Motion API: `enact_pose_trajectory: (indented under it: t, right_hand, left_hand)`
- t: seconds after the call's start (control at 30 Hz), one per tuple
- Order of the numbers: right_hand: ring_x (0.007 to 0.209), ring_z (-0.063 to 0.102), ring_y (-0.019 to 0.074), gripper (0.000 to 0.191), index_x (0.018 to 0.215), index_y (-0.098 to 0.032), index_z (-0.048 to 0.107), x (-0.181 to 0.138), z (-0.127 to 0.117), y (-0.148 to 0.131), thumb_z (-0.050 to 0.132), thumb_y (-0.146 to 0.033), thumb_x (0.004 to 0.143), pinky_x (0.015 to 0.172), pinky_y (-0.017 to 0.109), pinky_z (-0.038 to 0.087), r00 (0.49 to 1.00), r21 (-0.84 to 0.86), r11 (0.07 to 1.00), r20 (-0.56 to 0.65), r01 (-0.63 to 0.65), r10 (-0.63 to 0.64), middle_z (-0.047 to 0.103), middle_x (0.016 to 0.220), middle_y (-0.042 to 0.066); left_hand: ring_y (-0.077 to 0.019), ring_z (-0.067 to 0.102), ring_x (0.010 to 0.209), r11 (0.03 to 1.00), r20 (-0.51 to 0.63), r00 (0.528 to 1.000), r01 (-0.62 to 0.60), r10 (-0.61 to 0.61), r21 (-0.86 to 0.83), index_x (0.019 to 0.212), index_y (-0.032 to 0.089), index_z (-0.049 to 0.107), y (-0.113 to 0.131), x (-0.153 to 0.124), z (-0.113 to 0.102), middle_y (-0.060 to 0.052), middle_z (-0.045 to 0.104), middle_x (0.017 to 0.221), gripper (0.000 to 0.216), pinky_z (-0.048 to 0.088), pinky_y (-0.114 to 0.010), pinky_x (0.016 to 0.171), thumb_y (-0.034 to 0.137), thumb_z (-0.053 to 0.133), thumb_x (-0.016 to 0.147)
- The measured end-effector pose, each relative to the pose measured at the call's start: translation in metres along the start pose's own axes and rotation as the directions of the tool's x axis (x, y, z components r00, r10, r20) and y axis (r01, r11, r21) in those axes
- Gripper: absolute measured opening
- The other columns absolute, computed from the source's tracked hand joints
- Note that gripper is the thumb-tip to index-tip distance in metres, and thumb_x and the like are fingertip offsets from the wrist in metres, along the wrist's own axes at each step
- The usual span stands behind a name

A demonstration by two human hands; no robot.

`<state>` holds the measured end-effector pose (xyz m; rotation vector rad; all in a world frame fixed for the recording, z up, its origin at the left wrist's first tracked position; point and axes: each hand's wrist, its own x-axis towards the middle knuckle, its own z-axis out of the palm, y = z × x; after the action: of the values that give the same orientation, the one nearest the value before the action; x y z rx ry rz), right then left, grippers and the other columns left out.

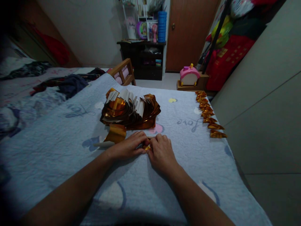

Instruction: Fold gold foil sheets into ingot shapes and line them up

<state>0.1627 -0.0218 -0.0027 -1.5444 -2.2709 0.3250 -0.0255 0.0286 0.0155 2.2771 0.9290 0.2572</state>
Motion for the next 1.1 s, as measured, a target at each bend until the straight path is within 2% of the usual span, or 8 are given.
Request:
enact_pose_trajectory:
  t: [0.2,0.4,0.57,0.7,0.77,0.87,1.1]
  right_hand:
    - [0.096,0.05,0.0303,0.018,0.105,-0.022,0.063,-0.002,-0.005,0.006,0.067,-0.031,0.089,0.079,0.041,0.036,0.998,-0.058,0.996,-0.013,-0.068,0.068,0.057,0.101,0.01]
    - [0.097,0.052,0.0301,0.03,0.114,-0.024,0.06,-0.008,-0.009,0.022,0.068,-0.029,0.085,0.08,0.04,0.036,0.996,-0.111,0.99,-0.004,-0.089,0.089,0.057,0.106,0.009]
    - [0.097,0.052,0.0287,0.036,0.116,-0.021,0.056,-0.009,-0.009,0.035,0.068,-0.029,0.083,0.081,0.039,0.037,0.998,-0.052,0.996,-0.025,-0.066,0.065,0.058,0.108,0.009]
    - [0.093,0.052,0.0259,0.022,0.108,-0.017,0.058,-0.003,-0.009,0.043,0.059,-0.028,0.089,0.083,0.038,0.038,0.989,0.054,0.99,-0.073,-0.127,0.13,0.06,0.102,0.01]
    - [0.092,0.052,0.0255,0.013,0.097,-0.017,0.061,0.0,-0.009,0.045,0.056,-0.028,0.092,0.083,0.038,0.037,0.984,0.042,0.987,-0.075,-0.157,0.16,0.06,0.098,0.009]
    - [0.091,0.051,0.0258,0.014,0.086,-0.018,0.063,0.003,-0.009,0.043,0.059,-0.03,0.091,0.08,0.037,0.035,0.982,-0.015,0.984,-0.069,-0.178,0.176,0.06,0.093,0.008]
    - [0.09,0.051,0.0265,0.012,0.082,-0.019,0.064,0.004,-0.009,0.029,0.063,-0.03,0.087,0.078,0.036,0.033,0.969,-0.1,0.965,-0.071,-0.241,0.235,0.06,0.089,0.008]
  left_hand:
    - [-0.0216,0.05,0.104,1.0,0.008,1.0,0.016,-0.016,0.001,0.095,0.021,0.056,0.0,-0.001,0.0,-0.003,0.055,0.103,0.017,0.041,-0.032,0.091,0.012,0.065,0.084]
    - [-0.0208,0.051,0.102,1.0,0.019,1.0,0.016,-0.016,0.013,0.094,0.021,0.055,0.0,-0.001,0.0,-0.002,0.056,0.101,0.016,0.04,-0.032,0.09,0.012,0.063,0.084]
    - [-0.0212,0.053,0.102,1.0,-0.003,1.0,0.024,-0.024,-0.004,0.098,0.021,0.052,-0.002,-0.002,0.001,-0.003,0.058,0.104,0.022,0.042,-0.033,0.091,0.014,0.065,0.082]
    - [-0.0226,0.053,0.11,1.0,-0.03,0.999,0.022,-0.022,-0.02,0.12,0.022,0.047,-0.005,-0.003,0.002,-0.006,0.057,0.12,0.045,0.043,-0.035,0.096,0.015,0.068,0.081]
    - [-0.0226,0.053,0.112,1.0,-0.006,1.0,-0.001,0.001,-0.002,0.121,0.024,0.049,-0.005,-0.003,0.001,-0.005,0.059,0.118,0.044,0.042,-0.035,0.097,0.014,0.068,0.083]
    - [-0.0224,0.053,0.111,0.999,0.025,1.0,-0.02,0.019,0.027,0.116,0.024,0.054,-0.004,-0.002,-0.001,-0.003,0.061,0.112,0.034,0.042,-0.035,0.097,0.015,0.067,0.085]
    - [-0.0226,0.052,0.111,0.998,-0.011,1.0,-0.024,0.025,0.051,0.121,0.022,0.055,-0.001,-0.003,0.002,-0.004,0.059,0.113,0.039,0.042,-0.036,0.098,0.014,0.068,0.085]
